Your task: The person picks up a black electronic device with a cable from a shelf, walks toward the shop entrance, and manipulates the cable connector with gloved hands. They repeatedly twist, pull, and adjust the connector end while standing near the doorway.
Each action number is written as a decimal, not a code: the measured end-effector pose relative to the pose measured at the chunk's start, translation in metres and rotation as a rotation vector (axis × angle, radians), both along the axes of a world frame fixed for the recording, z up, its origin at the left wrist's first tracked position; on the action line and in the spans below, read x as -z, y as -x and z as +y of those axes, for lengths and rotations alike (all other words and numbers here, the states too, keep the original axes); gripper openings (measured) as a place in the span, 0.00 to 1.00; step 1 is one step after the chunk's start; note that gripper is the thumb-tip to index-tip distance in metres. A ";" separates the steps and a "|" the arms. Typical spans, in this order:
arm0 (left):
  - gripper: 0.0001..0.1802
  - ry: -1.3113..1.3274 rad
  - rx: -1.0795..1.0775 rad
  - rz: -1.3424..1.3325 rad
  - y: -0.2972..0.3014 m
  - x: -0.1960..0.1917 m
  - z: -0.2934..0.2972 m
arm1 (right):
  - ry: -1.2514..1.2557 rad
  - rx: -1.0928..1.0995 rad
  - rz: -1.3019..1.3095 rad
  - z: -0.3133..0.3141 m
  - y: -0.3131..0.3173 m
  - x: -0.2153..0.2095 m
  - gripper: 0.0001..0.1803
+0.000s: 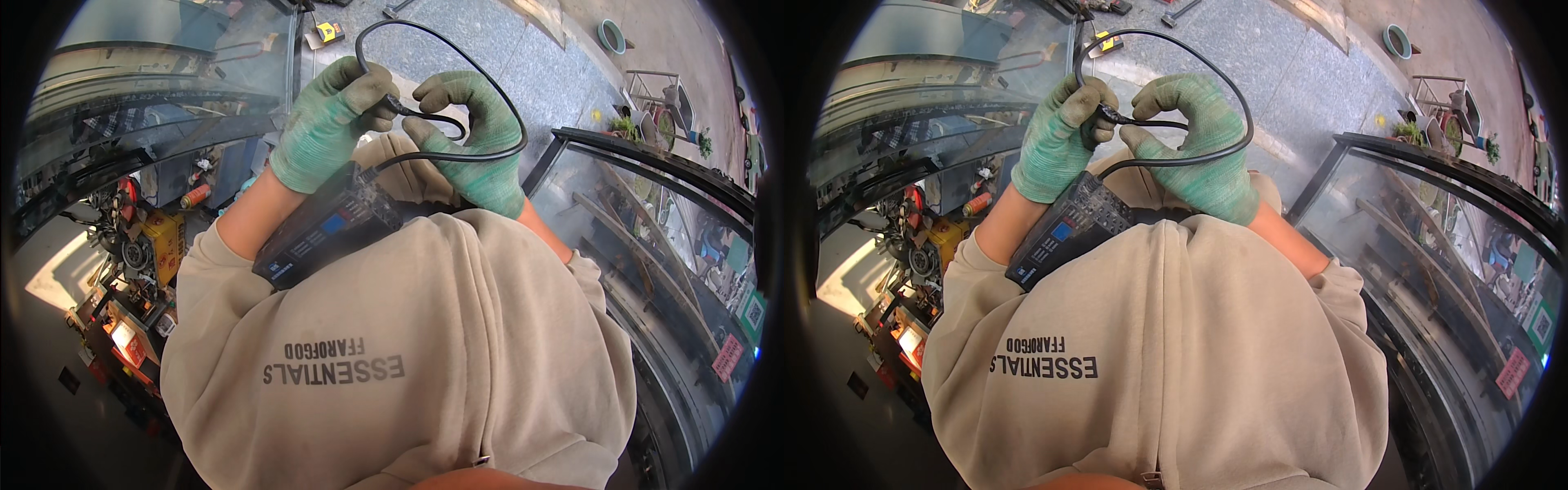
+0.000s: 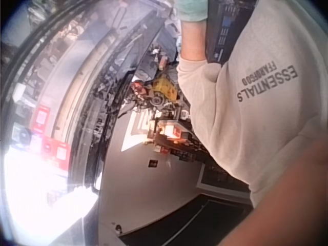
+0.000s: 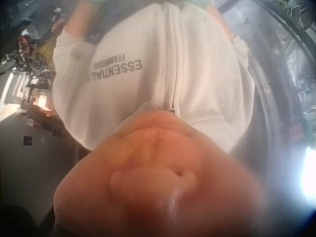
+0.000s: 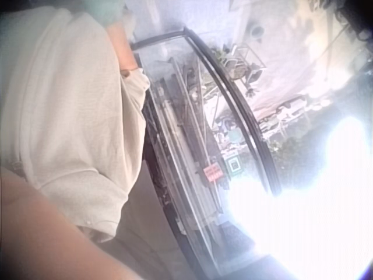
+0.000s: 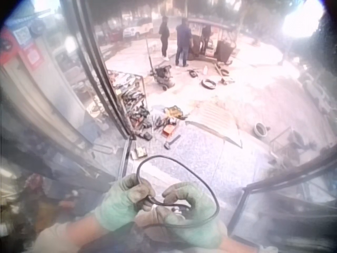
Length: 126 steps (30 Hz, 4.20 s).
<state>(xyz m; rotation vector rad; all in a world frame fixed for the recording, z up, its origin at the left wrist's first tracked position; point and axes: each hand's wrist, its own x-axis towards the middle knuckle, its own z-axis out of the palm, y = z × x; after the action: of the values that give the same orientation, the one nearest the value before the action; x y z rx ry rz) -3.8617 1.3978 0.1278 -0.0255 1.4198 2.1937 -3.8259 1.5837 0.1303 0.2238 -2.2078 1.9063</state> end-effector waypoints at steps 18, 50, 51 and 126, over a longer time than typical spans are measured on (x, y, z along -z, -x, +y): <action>0.09 0.217 0.008 0.136 -0.006 -0.014 0.006 | -0.255 -0.023 0.280 -0.006 0.001 0.005 0.16; 0.15 0.128 -0.033 0.120 -0.010 -0.003 0.004 | 0.045 -0.226 -0.434 0.010 -0.006 0.008 0.15; 0.16 0.144 -0.037 0.117 -0.009 -0.004 0.005 | 0.131 -0.251 -0.509 0.011 -0.006 0.008 0.16; 0.13 0.492 0.006 0.190 -0.007 -0.017 0.013 | -0.268 0.067 -0.195 -0.008 -0.014 -0.013 0.08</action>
<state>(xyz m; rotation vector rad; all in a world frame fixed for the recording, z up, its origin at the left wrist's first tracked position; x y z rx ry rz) -3.8544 1.4112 0.1451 0.0148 2.0314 1.8283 -3.8121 1.5757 0.1429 0.0038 -2.5631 1.6563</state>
